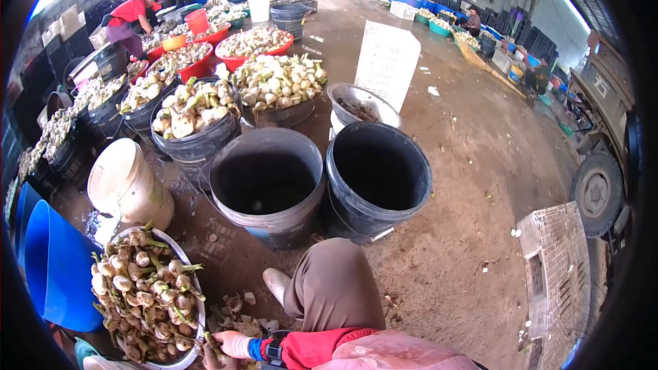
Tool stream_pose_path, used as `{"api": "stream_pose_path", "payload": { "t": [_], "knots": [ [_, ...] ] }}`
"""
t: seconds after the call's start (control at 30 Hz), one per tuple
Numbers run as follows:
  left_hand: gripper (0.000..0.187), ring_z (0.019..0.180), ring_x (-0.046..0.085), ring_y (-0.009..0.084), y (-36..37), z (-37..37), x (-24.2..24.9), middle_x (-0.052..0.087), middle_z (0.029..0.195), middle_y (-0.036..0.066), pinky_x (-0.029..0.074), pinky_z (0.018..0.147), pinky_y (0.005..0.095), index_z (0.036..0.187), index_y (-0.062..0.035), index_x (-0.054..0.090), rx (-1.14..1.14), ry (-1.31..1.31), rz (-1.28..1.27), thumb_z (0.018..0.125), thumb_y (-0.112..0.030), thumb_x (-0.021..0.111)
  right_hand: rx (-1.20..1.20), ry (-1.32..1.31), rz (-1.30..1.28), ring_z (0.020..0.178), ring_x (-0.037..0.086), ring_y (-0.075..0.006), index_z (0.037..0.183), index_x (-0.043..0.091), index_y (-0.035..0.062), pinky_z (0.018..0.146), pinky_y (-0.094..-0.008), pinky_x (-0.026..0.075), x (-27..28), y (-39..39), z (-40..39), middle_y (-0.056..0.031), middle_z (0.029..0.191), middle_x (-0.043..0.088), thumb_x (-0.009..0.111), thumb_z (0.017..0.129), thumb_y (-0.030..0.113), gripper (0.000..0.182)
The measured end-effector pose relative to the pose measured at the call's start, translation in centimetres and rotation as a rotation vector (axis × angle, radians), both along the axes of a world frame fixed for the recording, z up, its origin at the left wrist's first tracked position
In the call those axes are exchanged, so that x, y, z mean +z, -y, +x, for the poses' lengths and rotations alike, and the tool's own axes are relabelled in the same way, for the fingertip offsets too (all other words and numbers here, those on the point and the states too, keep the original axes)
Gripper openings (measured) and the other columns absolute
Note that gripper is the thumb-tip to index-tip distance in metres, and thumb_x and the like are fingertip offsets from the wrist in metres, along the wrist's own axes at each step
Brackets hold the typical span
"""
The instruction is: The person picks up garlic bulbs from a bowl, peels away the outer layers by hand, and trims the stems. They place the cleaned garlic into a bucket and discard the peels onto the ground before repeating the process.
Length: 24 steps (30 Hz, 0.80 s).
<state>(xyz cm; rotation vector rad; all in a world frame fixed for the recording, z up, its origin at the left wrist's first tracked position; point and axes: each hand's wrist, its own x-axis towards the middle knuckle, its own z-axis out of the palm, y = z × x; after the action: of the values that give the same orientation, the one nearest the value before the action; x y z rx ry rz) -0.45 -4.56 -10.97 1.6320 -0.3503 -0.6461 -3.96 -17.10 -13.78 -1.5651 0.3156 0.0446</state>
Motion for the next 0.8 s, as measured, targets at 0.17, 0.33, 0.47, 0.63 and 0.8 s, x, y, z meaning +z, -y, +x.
{"api": "stream_pose_path", "payload": {
  "t": [0.17, 0.33, 0.47, 0.63, 0.8],
  "knots": [
    [0.079, 0.075, 0.051, 0.0131, 1.0, -2.9, 7.4, 0.052, 0.086, 0.002, 0.050, 0.069, 0.0321, 0.146, -0.0143, 0.020, 0.171, -0.403, -0.345, 0.078, -0.005, 0.060, 0.048, 0.109, 0.372, 0.099, 0.056, -0.0158, 0.122, 0.056, 0.0050, 0.091, -0.0297, 0.042, 3.7, 1.8, -0.9, -0.0078, 0.108, 0.065, 0.052, 0.078, 0.003, 0.044],
    [0.067, 0.077, 0.054, 0.0159, 0.7, -3.3, 6.9, 0.057, 0.090, 0.005, 0.050, 0.071, 0.0320, 0.141, -0.0108, 0.031, 0.143, -0.298, -0.226, 0.080, -0.008, 0.059, 0.121, 0.062, 0.391, 0.095, 0.054, -0.0114, 0.122, 0.057, 0.0060, 0.089, -0.0286, 0.043, 2.0, 1.5, -0.2, -0.0037, 0.106, 0.065, 0.053, 0.079, 0.002, 0.044],
    [0.048, 0.086, 0.057, 0.0202, 2.7, -3.4, 10.2, 0.060, 0.103, 0.009, 0.049, 0.075, 0.0343, 0.130, -0.0089, 0.047, 0.229, -0.708, -0.425, 0.086, -0.027, 0.054, -0.036, 0.096, 0.196, 0.096, 0.057, -0.0138, 0.120, 0.058, 0.0057, 0.087, -0.0291, 0.044, 3.0, 1.4, -0.9, -0.0063, 0.107, 0.065, 0.048, 0.077, -0.003, 0.045],
    [0.044, 0.082, 0.061, 0.0194, 2.1, -3.1, 9.2, 0.062, 0.101, 0.007, 0.051, 0.063, 0.0315, 0.119, -0.0100, 0.052, 0.462, -0.561, -0.404, 0.091, -0.042, 0.043, -0.123, 0.245, 0.052, 0.109, 0.056, -0.0202, 0.117, 0.058, 0.0024, 0.096, -0.0325, 0.043, 4.9, 3.2, -2.2, -0.0109, 0.113, 0.063, 0.052, 0.080, 0.002, 0.038],
    [0.071, 0.087, 0.059, 0.0193, 1.9, -4.0, 9.7, 0.059, 0.101, 0.008, 0.052, 0.071, 0.0311, 0.133, -0.0088, 0.032, 0.369, -0.596, -0.489, 0.076, -0.011, 0.073, -0.056, 0.053, 0.526, 0.107, 0.054, -0.0118, 0.124, 0.056, 0.0041, 0.092, -0.0267, 0.042, 10.3, 3.7, -3.2, -0.0049, 0.116, 0.061, 0.065, 0.084, 0.012, 0.042]
  ]
}}
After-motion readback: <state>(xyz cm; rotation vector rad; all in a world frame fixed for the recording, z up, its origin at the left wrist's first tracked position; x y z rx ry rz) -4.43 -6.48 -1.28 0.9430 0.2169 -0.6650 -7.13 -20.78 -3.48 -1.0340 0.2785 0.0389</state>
